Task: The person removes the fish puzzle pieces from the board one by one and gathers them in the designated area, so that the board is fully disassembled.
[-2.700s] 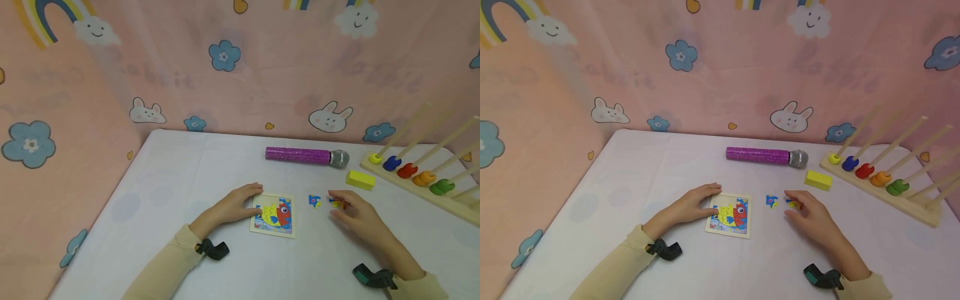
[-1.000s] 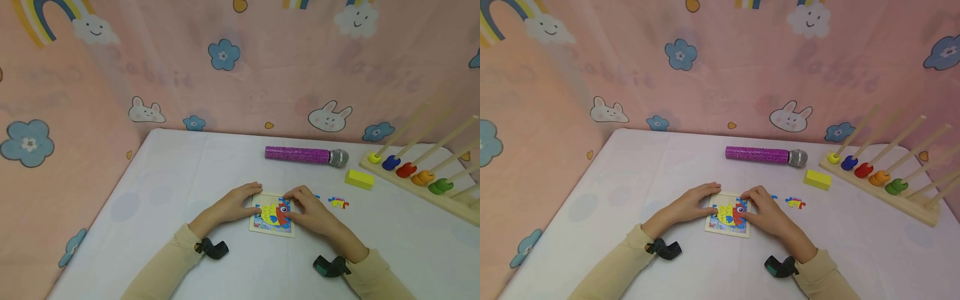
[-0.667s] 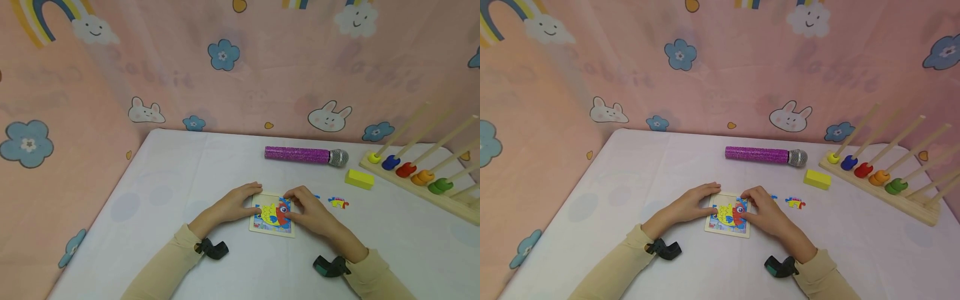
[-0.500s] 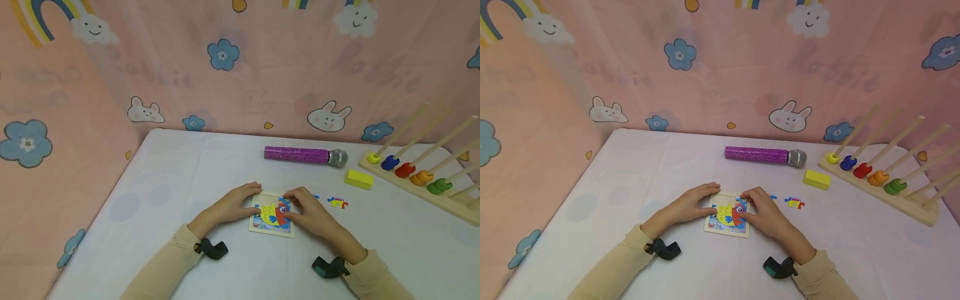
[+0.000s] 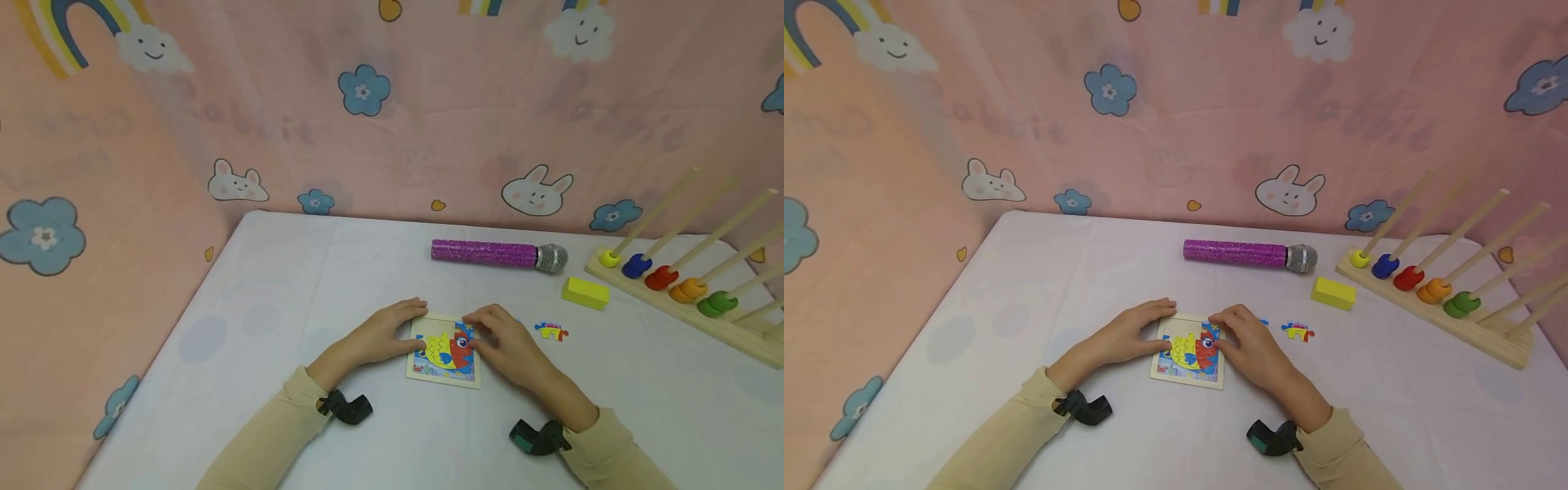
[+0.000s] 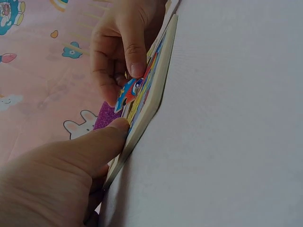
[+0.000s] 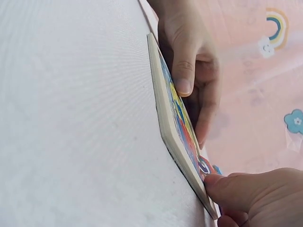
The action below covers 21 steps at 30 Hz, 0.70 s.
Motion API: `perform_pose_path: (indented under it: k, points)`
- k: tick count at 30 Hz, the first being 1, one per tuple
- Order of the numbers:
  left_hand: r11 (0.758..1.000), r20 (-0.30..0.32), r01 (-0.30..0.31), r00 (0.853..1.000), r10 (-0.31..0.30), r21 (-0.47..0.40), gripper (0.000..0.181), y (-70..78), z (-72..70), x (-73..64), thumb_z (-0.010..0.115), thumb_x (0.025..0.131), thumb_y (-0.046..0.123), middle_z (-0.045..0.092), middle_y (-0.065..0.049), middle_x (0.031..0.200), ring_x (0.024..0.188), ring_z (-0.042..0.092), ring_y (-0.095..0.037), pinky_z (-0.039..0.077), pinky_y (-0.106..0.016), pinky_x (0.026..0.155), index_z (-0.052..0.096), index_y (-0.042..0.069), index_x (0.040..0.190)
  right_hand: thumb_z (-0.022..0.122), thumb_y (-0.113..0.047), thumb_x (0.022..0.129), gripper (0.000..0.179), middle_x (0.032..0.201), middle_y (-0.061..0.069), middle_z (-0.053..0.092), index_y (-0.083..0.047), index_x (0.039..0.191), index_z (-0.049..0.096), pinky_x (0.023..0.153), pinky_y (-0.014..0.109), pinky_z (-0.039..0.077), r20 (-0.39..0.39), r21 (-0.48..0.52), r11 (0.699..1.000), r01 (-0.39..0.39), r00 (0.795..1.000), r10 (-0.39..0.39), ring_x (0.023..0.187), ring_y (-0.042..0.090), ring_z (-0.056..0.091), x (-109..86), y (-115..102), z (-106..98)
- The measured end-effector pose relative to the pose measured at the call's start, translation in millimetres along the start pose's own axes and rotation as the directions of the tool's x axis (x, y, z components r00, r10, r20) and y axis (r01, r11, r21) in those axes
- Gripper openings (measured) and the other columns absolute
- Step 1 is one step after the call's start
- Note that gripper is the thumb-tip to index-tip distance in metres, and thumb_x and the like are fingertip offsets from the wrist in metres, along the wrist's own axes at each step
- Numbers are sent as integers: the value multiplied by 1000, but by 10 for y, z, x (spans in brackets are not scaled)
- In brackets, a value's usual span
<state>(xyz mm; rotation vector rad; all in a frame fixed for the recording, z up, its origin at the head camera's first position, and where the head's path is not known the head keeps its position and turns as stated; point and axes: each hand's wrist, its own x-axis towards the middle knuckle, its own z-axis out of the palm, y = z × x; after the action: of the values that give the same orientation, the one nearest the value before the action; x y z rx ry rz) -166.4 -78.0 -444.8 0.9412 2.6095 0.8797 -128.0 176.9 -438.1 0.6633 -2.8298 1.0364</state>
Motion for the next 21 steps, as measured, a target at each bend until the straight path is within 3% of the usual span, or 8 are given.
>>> perform_pose_path:
  k: [11, 21]
  points:
    - [1000, 8, 8, 1000, -8, 6, 64, 0, 1, 10, 66, 88, 37, 37, -1, 151, 142, 28, -16, 28, -33, 116, 44, 10, 142, 72, -9, 83, 30, 109, 2, 56, -9, 112, 64, 86, 36, 55, -22, 13, 999, 46, 999, -46, 98, 15, 57, 1, 51, -12]
    - [1000, 5, 0, 1000, 0, 7, 64, -20, 18, 13, 66, 88, 36, 37, -1, 151, 142, 28, -15, 28, -32, 116, 43, 10, 142, 70, -7, 84, 29, 111, 3, 57, -10, 112, 64, 83, 41, 54, -17, 16, 1000, 5, 1000, -5, 99, 18, 56, 4, 118, -186]
